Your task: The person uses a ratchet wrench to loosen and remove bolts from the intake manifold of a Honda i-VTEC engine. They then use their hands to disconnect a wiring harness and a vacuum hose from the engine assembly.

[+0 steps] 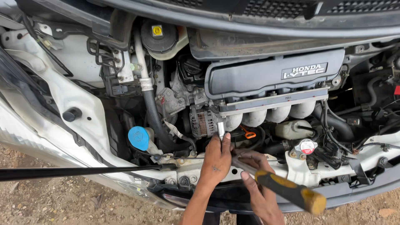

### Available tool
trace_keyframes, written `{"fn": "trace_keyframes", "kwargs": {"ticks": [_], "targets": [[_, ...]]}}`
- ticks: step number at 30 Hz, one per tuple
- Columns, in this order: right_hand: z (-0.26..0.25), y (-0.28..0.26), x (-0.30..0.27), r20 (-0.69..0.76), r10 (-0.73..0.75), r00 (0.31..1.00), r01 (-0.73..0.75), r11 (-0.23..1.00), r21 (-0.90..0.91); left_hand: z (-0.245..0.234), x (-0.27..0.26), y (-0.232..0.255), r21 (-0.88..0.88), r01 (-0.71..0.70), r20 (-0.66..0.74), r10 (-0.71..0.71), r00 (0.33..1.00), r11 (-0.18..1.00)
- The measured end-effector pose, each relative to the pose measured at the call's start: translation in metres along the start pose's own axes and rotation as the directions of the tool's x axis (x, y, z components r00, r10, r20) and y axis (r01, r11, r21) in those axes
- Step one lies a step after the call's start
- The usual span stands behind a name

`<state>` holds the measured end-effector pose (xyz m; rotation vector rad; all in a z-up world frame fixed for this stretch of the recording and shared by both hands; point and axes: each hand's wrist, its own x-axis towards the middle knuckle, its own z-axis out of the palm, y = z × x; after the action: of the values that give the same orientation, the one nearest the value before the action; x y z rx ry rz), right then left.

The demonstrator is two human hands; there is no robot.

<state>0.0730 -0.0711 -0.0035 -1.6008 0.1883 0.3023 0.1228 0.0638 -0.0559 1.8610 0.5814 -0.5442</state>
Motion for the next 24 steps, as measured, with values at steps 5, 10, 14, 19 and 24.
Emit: {"fn": "trace_keyframes", "kwargs": {"ticks": [5,10,14,19,24], "targets": [[-0.005,0.034,0.004,0.162,-0.417,0.895,0.445,0.795,-0.412,-0.007,-0.017,0.010,-0.191,0.116,0.048,-0.109,0.993,0.975],[0.001,0.037,-0.008,0.100,-0.432,0.896,0.429,0.784,-0.449,-0.022,-0.040,0.018,-0.123,0.059,0.113,-0.045,0.993,0.991],[0.000,0.007,-0.019,0.146,-0.407,0.902,0.432,0.834,-0.344,-0.025,-0.048,0.013,-0.143,0.048,0.181,-0.021,0.983,0.989],[-0.017,0.025,-0.039,0.189,-0.466,0.864,0.503,0.799,-0.329,-0.018,-0.065,0.013,-0.011,0.080,0.324,-0.072,0.943,0.997],[-0.044,0.045,-0.037,0.196,-0.327,0.924,0.381,0.802,-0.460,-0.007,-0.059,0.025,-0.022,0.166,0.323,-0.150,0.934,0.986]]}}
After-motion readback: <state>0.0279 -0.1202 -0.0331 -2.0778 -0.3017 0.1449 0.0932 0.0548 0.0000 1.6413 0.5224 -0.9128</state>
